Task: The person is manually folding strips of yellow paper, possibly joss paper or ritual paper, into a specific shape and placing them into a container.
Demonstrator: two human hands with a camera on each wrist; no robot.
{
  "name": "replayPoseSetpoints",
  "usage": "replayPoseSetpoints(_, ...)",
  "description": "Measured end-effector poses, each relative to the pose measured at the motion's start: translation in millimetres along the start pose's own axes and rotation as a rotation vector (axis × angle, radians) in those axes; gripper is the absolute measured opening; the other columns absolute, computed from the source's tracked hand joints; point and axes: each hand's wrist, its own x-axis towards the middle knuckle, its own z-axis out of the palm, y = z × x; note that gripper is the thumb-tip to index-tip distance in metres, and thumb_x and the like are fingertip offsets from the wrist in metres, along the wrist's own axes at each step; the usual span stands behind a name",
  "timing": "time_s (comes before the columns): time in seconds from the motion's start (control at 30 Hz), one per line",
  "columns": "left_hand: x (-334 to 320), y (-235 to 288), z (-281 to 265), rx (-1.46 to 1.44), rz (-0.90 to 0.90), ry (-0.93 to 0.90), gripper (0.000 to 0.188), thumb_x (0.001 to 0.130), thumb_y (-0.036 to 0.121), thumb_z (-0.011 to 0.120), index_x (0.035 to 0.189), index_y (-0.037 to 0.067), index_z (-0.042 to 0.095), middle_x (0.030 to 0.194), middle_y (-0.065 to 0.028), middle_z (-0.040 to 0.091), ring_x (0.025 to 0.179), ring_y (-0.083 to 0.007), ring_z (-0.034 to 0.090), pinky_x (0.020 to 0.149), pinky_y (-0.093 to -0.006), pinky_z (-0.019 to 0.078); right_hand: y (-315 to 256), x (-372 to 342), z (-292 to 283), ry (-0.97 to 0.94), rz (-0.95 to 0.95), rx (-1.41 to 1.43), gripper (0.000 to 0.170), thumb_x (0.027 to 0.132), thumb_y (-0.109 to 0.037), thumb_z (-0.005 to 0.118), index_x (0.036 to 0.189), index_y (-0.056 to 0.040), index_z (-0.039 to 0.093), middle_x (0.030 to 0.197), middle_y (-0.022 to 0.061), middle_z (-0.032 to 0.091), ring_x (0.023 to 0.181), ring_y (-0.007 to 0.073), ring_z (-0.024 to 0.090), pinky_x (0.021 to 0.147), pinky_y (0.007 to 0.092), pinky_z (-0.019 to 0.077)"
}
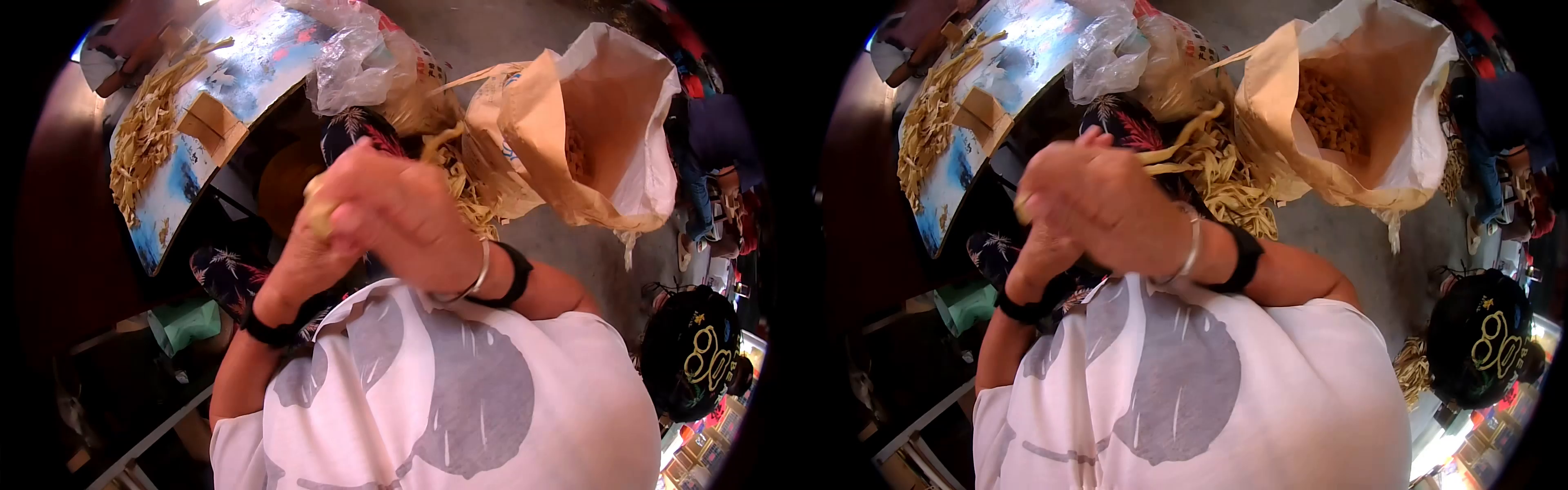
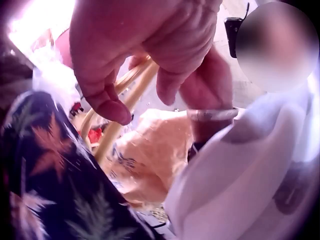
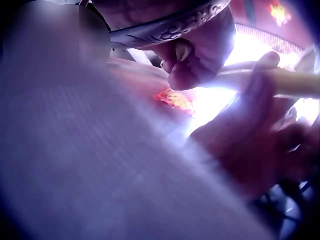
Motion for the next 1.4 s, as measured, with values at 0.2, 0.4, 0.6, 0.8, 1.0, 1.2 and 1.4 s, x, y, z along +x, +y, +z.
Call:
replayPoseSetpoints(0.2, -1, 10, -5, -0.141, 0.047, -0.036, 0.015, 0.098, 0.012, 0.055, 0.088, 0.001, 0.058, 0.089, -0.0078, 0.063, 0.085, -0.0142, 0.06, 0.074, -0.0289, 0.0489, 3, -26, -8, 0.054, -0.04, -0.223, 0.066, 0.082, -0.036, 0.078, 0.132, -0.0058, 0.047, 0.11, 0.0114, 0.059, 0.093, 0.0225, 0.062, 0.082, 0.0319, 0.0504)
replayPoseSetpoints(0.4, 6, 77, -18, -0.615, 0.275, -0.07, 0.019, 0.104, 0.021, 0.047, 0.096, 0.003, 0.05, 0.096, -0.0108, 0.049, 0.091, -0.0219, 0.049, 0.085, -0.0368, 0.0426, 90, -78, -17, 0.168, 0.231, -0.41, 0.043, 0.079, -0.009, 0.071, 0.119, -0.0083, 0.056, 0.103, 0.012, 0.062, 0.1, 0.0322, 0.061, 0.085, 0.0397, 0.0504)
replayPoseSetpoints(0.6, -13, 141, -84, -0.895, 0.466, 0.024, 0.009, 0.099, 0.013, 0.053, 0.095, 0.009, 0.046, 0.096, -0.0034, 0.041, 0.088, -0.0142, 0.048, 0.076, -0.0282, 0.0449, 182, -145, -83, -0.073, 0.604, -0.523, 0.013, 0.09, -0.014, 0.064, 0.098, -0.0044, 0.061, 0.09, 0.0117, 0.066, 0.082, 0.0269, 0.065, 0.075, 0.035, 0.0498)
replayPoseSetpoints(0.8, -34, 151, -116, -0.743, 0.595, 0.248, 0.012, 0.092, -0.002, 0.055, 0.092, 0.004, 0.045, 0.1, -0.0041, 0.041, 0.088, -0.0113, 0.048, 0.077, -0.0245, 0.0454, 214, -188, -86, 0.08, 0.986, -0.465, 0.028, 0.089, -0.015, 0.064, 0.114, -0.0057, 0.058, 0.101, 0.0169, 0.067, 0.095, 0.0296, 0.065, 0.085, 0.0375, 0.0501)
replayPoseSetpoints(1.0, -59, 172, -146, -0.919, 0.57, 0.129, 0.005, 0.092, 0.0, 0.049, 0.087, -0.001, 0.05, 0.094, -0.0108, 0.051, 0.088, -0.0173, 0.054, 0.078, -0.0281, 0.0479, 252, -185, -89, -0.383, 0.692, -0.685, 0.039, 0.094, -0.024, 0.057, 0.13, -0.0092, 0.057, 0.109, 0.0213, 0.065, 0.101, 0.0357, 0.062, 0.084, 0.0426, 0.0504)
replayPoseSetpoints(1.2, -73, 164, -164, -0.681, 0.65, 0.351, 0.008, 0.095, 0.006, 0.05, 0.094, -0.002, 0.051, 0.092, -0.0122, 0.049, 0.092, -0.0232, 0.053, 0.087, -0.0392, 0.0465, 177, -108, -105, -0.16, 0.579, -0.861, 0.022, 0.092, -0.015, 0.057, 0.113, -0.0105, 0.061, 0.083, 0.0142, 0.07, 0.075, 0.0345, 0.068, 0.068, 0.0413, 0.0535)
replayPoseSetpoints(1.4, -31, 107, -97, -0.307, 0.478, 0.255, 0.041, 0.099, 0.025, 0.055, 0.128, -0.004, 0.046, 0.094, -0.0061, 0.055, 0.084, -0.0156, 0.05, 0.084, -0.0313, 0.0437, 30, 28, -71, 0.162, 0.095, -0.535, 0.015, 0.096, -0.002, 0.052, 0.107, -0.0092, 0.059, 0.074, 0.0021, 0.064, 0.059, 0.0074, 0.062, 0.05, 0.025, 0.0485)
